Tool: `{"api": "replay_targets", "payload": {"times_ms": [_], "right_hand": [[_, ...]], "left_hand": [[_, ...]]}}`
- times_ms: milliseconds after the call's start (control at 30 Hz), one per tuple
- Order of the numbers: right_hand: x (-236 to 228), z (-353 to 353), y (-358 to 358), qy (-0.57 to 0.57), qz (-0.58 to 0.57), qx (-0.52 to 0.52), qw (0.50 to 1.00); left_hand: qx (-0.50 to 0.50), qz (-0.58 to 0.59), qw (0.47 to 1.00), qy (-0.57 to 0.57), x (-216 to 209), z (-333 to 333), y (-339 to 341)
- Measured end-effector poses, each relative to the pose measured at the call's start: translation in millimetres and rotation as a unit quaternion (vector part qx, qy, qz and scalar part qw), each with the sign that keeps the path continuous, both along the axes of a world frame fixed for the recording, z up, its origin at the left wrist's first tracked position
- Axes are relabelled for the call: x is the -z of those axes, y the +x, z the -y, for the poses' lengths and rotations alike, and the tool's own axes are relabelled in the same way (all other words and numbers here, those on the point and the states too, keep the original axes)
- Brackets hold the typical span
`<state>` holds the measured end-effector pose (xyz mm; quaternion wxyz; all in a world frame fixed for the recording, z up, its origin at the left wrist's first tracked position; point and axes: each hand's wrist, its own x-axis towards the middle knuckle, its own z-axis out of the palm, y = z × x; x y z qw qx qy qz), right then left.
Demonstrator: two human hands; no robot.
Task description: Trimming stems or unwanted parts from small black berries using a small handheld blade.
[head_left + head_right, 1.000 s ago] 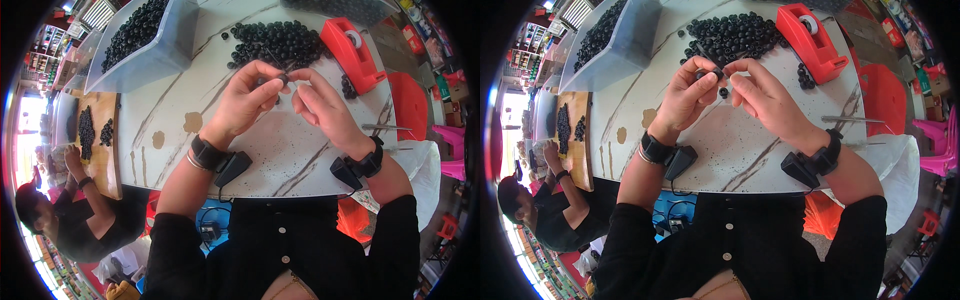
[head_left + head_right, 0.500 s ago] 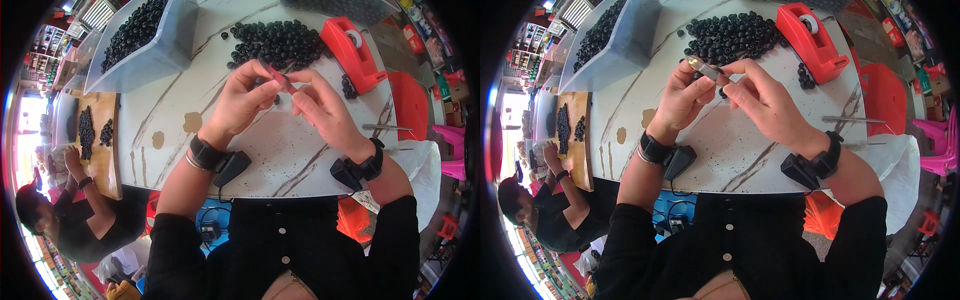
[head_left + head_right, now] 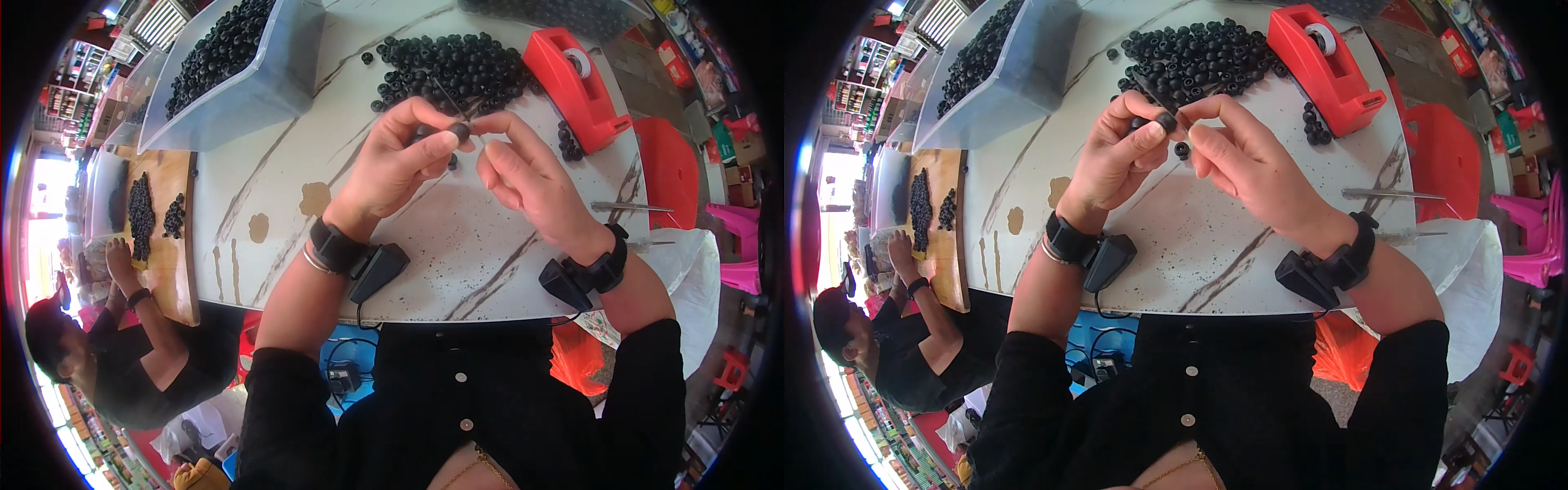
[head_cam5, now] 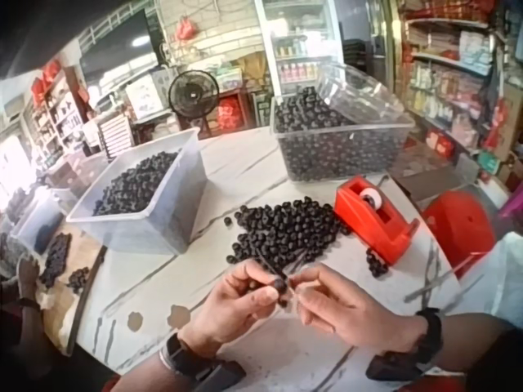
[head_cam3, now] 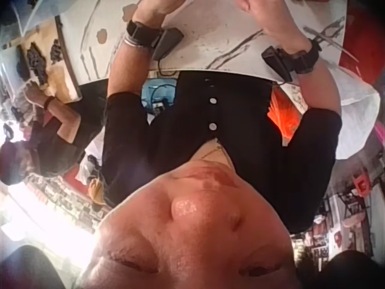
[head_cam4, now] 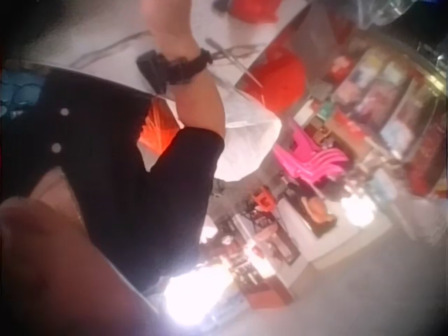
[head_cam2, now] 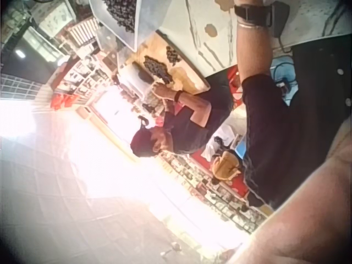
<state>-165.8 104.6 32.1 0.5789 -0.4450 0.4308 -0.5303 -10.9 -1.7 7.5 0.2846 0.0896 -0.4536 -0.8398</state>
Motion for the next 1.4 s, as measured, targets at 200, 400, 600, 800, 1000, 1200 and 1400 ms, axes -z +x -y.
{"api": "replay_targets", "payload": {"times_ms": [200, 400, 600, 800, 1000, 1200, 1400], "right_hand": [[4, 3, -2, 0.015, 0.036, 0.006, 0.999], [-1, 2, -3, 0.027, 0.028, 0.004, 0.999], [3, 4, -3, 0.024, -0.003, 0.019, 1.000], [3, 4, -6, 0.021, 0.012, 0.001, 1.000], [5, 5, -6, 0.018, 0.021, 0.000, 1.000], [4, 4, -7, 0.016, 0.018, -0.002, 1.000], [5, 5, -6, 0.018, 0.008, 0.008, 1.000]], "left_hand": [[0.015, 0.027, 0.999, -0.020, 1, -3, 0], [0.047, 0.067, 0.993, -0.080, -2, -7, 2], [0.013, 0.019, 0.999, 0.042, -12, 3, 5], [-0.009, 0.096, 0.995, 0.027, -4, 18, 12], [-0.167, 0.337, 0.791, -0.482, 1, 6, 0], [-0.157, 0.364, 0.707, -0.585, 1, 6, 3], [-0.137, 0.296, 0.827, -0.458, 2, 8, 3]]}}
